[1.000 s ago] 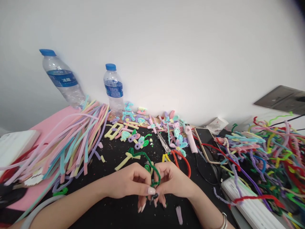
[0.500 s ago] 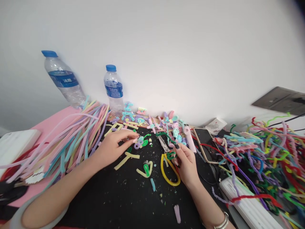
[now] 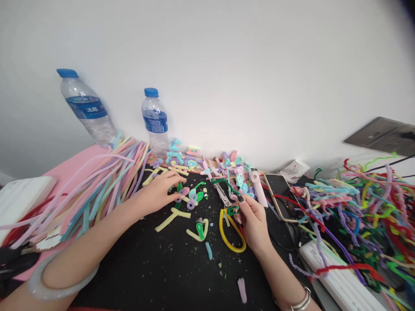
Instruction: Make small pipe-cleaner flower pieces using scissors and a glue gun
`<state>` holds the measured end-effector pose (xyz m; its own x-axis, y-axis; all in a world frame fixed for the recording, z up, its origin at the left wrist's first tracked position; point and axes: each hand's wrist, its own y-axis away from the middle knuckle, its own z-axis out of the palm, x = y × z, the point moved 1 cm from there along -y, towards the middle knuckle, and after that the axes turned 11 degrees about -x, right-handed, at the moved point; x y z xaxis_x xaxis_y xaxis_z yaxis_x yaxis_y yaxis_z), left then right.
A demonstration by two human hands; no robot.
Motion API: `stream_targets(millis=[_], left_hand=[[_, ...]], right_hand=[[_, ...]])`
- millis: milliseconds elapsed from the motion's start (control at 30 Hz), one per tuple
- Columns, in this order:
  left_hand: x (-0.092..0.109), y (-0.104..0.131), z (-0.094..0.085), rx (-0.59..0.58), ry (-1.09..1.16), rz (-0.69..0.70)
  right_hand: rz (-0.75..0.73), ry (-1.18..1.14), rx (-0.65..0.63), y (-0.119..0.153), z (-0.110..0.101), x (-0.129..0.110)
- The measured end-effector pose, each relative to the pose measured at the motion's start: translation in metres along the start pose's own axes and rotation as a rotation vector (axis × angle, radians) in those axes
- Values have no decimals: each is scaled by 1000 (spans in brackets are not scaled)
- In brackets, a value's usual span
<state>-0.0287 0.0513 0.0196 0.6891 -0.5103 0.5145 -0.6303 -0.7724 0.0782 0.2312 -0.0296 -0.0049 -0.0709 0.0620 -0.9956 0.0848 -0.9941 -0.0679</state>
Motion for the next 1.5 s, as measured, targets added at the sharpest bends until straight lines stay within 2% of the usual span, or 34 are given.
stream_targets(millis=[100, 167, 300, 400, 500, 600, 733, 900, 967, 1033, 1133, 1267, 1367, 1500], left_hand=[[1, 0, -6, -49, 18, -26], [4, -3, -13, -43, 18, -12], [15, -26, -22, -8, -18, -7], [23, -49, -16, -151, -49, -64], [25, -69, -6, -178, -66, -68], [25, -81, -3, -145, -88, -24], [24, -86, -16, -55, -110, 45], [23, -65, -36, 6, -119, 116], [22, -48, -42, 38, -86, 83], [19, -31, -43, 13, -4, 17], [13, -11, -35, -52, 65, -92], [5, 1, -16, -122, 229, -241], [4, 3, -6, -128, 329, -270], [7, 2, -1, -100, 408, -254]], right_hand=[[-3, 11, 8, 0, -1, 1], [-5, 9, 15, 0, -1, 1], [10, 4, 11, 0, -1, 1], [15, 17, 13, 0, -1, 1], [-2, 24, 9, -1, -1, 1], [-8, 35, -8, -1, -1, 1], [-10, 39, -10, -1, -1, 0], [6, 99, 60, -1, 0, -4], [13, 141, 67, 0, 0, -6], [17, 176, 55, 1, 1, -7], [20, 213, 34, 1, 1, -6], [17, 231, 17, 1, 1, -5], [27, 241, 20, 1, 2, -5], [37, 269, 16, 1, 3, -6]])
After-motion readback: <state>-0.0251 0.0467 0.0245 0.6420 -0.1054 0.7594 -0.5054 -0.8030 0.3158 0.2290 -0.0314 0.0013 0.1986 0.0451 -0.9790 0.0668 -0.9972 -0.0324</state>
